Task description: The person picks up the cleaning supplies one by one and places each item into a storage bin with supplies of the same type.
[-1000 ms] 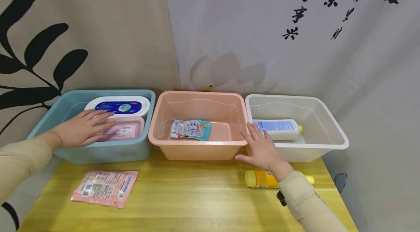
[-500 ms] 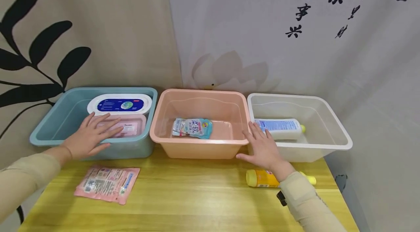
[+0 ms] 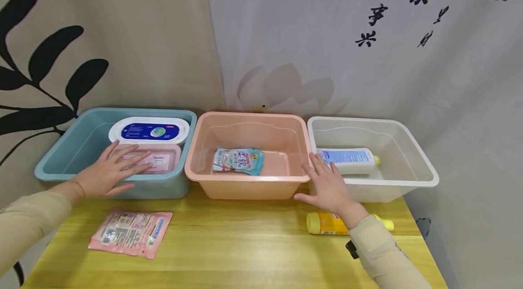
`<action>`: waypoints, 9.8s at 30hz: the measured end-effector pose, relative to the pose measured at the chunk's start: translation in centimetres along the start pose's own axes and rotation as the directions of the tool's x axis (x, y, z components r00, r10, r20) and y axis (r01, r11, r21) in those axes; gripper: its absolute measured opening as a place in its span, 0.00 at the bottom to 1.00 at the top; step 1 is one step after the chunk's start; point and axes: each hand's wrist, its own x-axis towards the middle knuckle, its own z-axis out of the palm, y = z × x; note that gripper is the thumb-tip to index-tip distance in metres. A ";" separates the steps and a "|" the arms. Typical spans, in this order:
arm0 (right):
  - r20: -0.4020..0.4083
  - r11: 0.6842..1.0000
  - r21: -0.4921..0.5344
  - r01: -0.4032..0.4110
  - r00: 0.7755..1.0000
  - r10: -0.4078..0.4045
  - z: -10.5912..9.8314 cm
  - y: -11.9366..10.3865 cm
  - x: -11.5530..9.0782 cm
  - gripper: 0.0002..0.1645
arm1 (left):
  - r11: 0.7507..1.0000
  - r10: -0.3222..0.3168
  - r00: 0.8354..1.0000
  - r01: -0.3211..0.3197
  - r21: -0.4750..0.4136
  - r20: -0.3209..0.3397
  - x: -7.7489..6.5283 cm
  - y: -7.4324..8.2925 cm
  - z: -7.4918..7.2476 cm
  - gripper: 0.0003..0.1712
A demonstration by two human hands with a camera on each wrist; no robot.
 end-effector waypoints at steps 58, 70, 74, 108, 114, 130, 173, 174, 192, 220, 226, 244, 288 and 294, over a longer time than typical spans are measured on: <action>-0.005 1.000 0.001 0.010 1.000 -0.010 0.3 0.5 0.2 0.52 | 0.981 -0.072 0.956 0.119 -0.152 0.286 -10.3 9.3 7.0 0.40; -0.004 1.000 0.011 0.003 1.000 -0.003 0.0 0.4 0.1 0.52 | 0.964 -0.141 0.955 0.193 -0.183 0.262 -10.3 10.6 7.6 0.35; -0.004 1.000 0.016 -0.003 1.000 0.003 0.0 0.4 0.1 0.51 | 0.966 -0.137 0.948 0.192 -0.171 0.288 -10.1 10.7 7.3 0.34; -0.001 1.000 0.015 0.001 1.000 -0.001 0.0 0.2 0.0 0.52 | 0.983 0.106 0.976 -0.074 -0.171 0.188 -2.1 11.4 3.8 0.27; -0.001 1.000 0.018 0.001 1.000 -0.001 0.1 0.2 0.0 0.52 | 0.980 0.109 0.965 -0.066 -0.186 0.236 -0.7 11.7 2.6 0.27; -0.001 1.000 0.022 0.004 1.000 -0.004 0.1 0.3 0.1 0.52 | 0.969 0.153 0.958 -0.098 -0.225 0.241 2.8 12.3 0.4 0.28; -0.013 1.000 0.024 0.011 1.000 -0.011 0.1 0.4 0.2 0.52 | 0.972 0.115 0.937 -0.038 -0.232 0.330 10.1 12.8 -5.5 0.29; -0.012 1.000 0.022 0.011 1.000 -0.011 0.1 0.5 0.2 0.52 | 0.973 0.121 0.939 -0.047 -0.228 0.322 10.3 12.7 -5.6 0.29; 0.003 1.000 0.023 0.004 1.000 -0.004 0.2 0.4 0.1 0.52 | 0.978 0.108 0.923 -0.032 -0.208 0.368 13.6 11.3 -7.1 0.29; -0.005 1.000 0.012 0.014 1.000 -0.014 0.1 0.4 0.1 0.52 | 0.981 0.098 0.944 -0.039 -0.187 0.316 18.5 10.0 -4.9 0.29; -0.007 1.000 0.019 0.014 1.000 -0.014 0.1 0.3 0.1 0.52 | 0.977 0.056 0.929 0.025 -0.212 0.367 19.3 9.7 -4.4 0.31; 0.003 1.000 0.016 0.001 1.000 -0.001 0.0 0.3 0.1 0.52 | 0.958 -0.033 0.935 0.131 -0.255 0.354 20.9 8.6 -1.7 0.31; -0.020 1.000 0.007 0.009 1.000 -0.009 0.1 0.3 0.0 0.52 | 0.941 -0.109 0.904 0.228 -0.251 0.413 21.2 8.7 0.3 0.32; -0.018 1.000 0.007 0.008 1.000 -0.008 0.2 0.3 0.0 0.52 | 0.949 -0.097 0.902 0.212 -0.236 0.421 21.1 8.7 0.6 0.33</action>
